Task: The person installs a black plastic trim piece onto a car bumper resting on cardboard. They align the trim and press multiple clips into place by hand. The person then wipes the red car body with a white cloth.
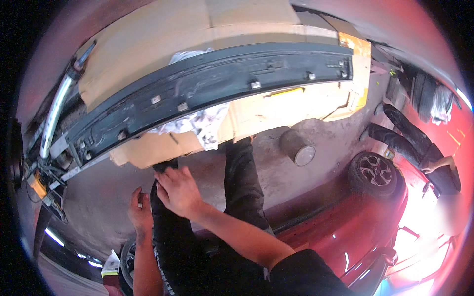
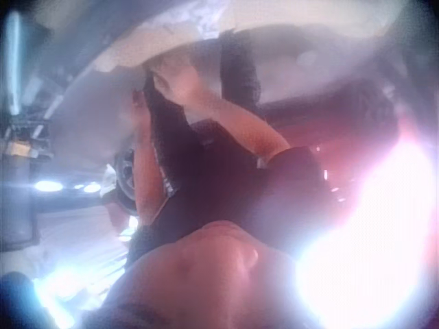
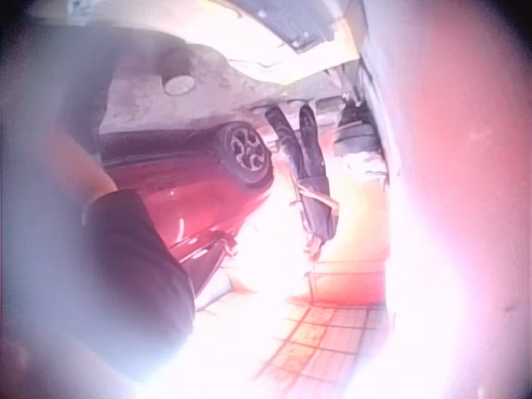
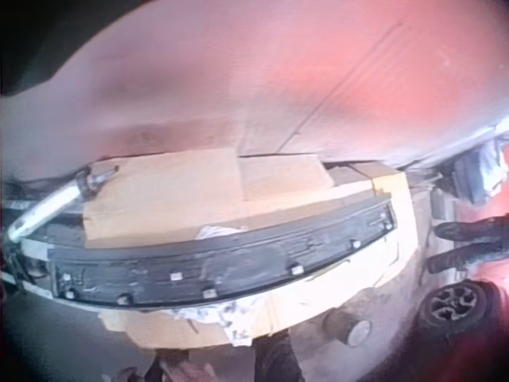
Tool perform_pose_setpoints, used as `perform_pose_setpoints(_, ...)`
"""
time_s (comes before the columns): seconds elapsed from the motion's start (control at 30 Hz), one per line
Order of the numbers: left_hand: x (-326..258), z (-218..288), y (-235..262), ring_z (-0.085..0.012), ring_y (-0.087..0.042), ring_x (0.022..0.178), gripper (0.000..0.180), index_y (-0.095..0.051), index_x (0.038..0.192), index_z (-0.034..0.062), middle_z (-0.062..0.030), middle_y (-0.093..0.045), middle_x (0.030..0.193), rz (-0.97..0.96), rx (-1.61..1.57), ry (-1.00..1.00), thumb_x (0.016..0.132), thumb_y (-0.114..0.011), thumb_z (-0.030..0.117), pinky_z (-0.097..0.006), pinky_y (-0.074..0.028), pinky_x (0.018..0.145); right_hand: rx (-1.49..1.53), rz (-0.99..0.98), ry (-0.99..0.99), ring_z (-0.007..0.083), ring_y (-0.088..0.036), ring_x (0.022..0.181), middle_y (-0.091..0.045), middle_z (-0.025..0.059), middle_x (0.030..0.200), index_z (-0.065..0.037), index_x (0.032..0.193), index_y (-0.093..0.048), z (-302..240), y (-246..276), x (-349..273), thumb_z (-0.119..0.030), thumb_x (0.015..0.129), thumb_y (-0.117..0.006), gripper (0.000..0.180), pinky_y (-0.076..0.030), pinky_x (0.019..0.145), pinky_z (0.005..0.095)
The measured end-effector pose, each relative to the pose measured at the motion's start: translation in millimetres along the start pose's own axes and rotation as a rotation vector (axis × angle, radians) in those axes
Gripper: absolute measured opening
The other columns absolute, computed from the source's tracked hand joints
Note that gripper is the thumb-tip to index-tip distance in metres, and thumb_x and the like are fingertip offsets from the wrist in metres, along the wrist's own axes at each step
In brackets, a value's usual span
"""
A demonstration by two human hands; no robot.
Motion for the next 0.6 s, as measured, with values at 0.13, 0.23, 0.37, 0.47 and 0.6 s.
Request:
perform_pose_setpoints(0.13,8.9,44.8,-5.0,-0.0282,-0.068,0.089,0.029,-0.064,0.123,0.0046,-0.0146,-0.07,0.1,-0.022,0.05,-0.012,0.094,-0.066,0.01,-0.04,-0.053,0.081,0.049,-0.006,-0.142,0.0303,-0.063,0.087,-0.065,0.0114,0.092,-0.004,0.11,-0.066,34.2,14.0,-33.0,-0.016,0.087,-0.065,0.025,-0.044,0.08,0.0438)
perform_pose_setpoints(0.23,11.3,83.5,-20.4,-0.0292,-0.067,0.091,0.029,-0.065,0.119,0.0037,-0.0116,-0.07,0.098,-0.015,0.199,-0.124,0.09,-0.07,0.008,-0.044,-0.054,0.08,0.006,0.122,-0.2,0.0316,-0.064,0.088,-0.067,0.0135,0.093,-0.004,0.106,-0.068,72.5,54.8,-38.7,-0.017,0.088,-0.065,0.021,-0.046,0.079,0.0443)
perform_pose_setpoints(0.37,16.5,146.4,-56.0,-0.0316,-0.066,0.095,0.027,-0.066,0.115,0.0052,-0.0111,-0.069,0.098,-0.003,0.123,-0.253,0.089,-0.071,0.011,-0.045,-0.051,0.083,0.11,0.351,-0.399,0.0411,-0.067,0.085,-0.069,0.0215,0.094,-0.001,0.104,-0.07,132.6,127.5,-21.3,-0.016,0.088,-0.067,0.022,-0.053,0.076,0.0485)
perform_pose_setpoints(0.47,36.2,204.1,-91.5,-0.0325,-0.063,0.094,0.023,-0.065,0.107,0.0051,-0.0116,-0.067,0.097,0.11,0.168,-0.578,0.086,-0.073,0.01,-0.044,-0.047,0.085,0.06,0.499,-0.404,0.0352,-0.067,0.071,-0.069,0.0193,0.083,-0.002,0.106,-0.071,171.4,173.0,-11.6,-0.015,0.086,-0.07,0.024,-0.053,0.068,0.0446)
perform_pose_setpoints(0.6,85.6,282.3,-129.9,-0.0336,-0.059,0.094,0.026,-0.063,0.103,0.0044,-0.0114,-0.065,0.098,0.165,0.078,-0.801,0.082,-0.077,0.011,-0.046,-0.045,0.082,-0.104,0.469,-0.366,0.0291,-0.062,0.072,-0.063,0.0108,0.082,-0.005,0.111,-0.07,198.4,223.1,18.8,-0.02,0.083,-0.075,0.033,-0.049,0.071,0.0406)
Point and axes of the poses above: each hand's wrist, its own x-axis towards the middle knuckle, its own y-axis out of the back of the hand, z = x × y, the point moved 3 cm from there along x, towards the middle knuckle
